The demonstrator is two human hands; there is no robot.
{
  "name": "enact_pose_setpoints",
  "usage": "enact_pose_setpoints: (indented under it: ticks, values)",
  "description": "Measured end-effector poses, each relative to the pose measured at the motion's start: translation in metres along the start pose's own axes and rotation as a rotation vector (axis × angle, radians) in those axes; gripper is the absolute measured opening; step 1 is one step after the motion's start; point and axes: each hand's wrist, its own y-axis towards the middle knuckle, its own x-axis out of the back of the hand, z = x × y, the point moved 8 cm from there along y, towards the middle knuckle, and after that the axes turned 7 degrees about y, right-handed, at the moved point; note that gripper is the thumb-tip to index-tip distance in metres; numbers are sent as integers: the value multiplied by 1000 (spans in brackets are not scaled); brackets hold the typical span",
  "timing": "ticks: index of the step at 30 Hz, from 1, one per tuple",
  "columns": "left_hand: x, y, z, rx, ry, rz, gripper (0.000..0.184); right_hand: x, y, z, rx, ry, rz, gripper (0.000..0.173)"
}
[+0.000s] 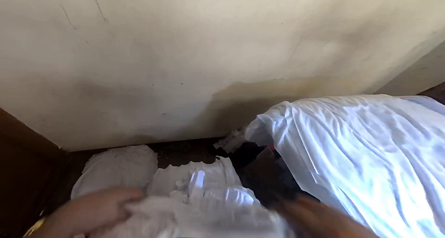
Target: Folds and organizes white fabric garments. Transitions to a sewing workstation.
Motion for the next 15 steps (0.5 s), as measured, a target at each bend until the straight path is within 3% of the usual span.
enact_pose_setpoints:
  ticks: [1,4,6,9,11,13,15]
  values:
    - [20,16,16,93,-23,-92,33,8,24,-9,21,-34,-112,49]
    - [61,49,56,281,-204,-611,47,2,80,-45,99,-173,-547,64]
    - [40,79,58,234,-274,-790,53,-38,99,-75,-22,-122,-530,68]
    - [-76,142,53,246,-98,-626,62,-152,90,-135,-253,-44,-168,67]
    - [-149,162,55,254,70,-579,70,-211,66,-163,-269,-164,-47,68]
    - [-165,151,60,222,67,-642,69,-223,50,-170,-247,-145,-57,68]
    - [-160,121,83,267,-106,-721,62,-197,32,-174,-287,-42,-161,69]
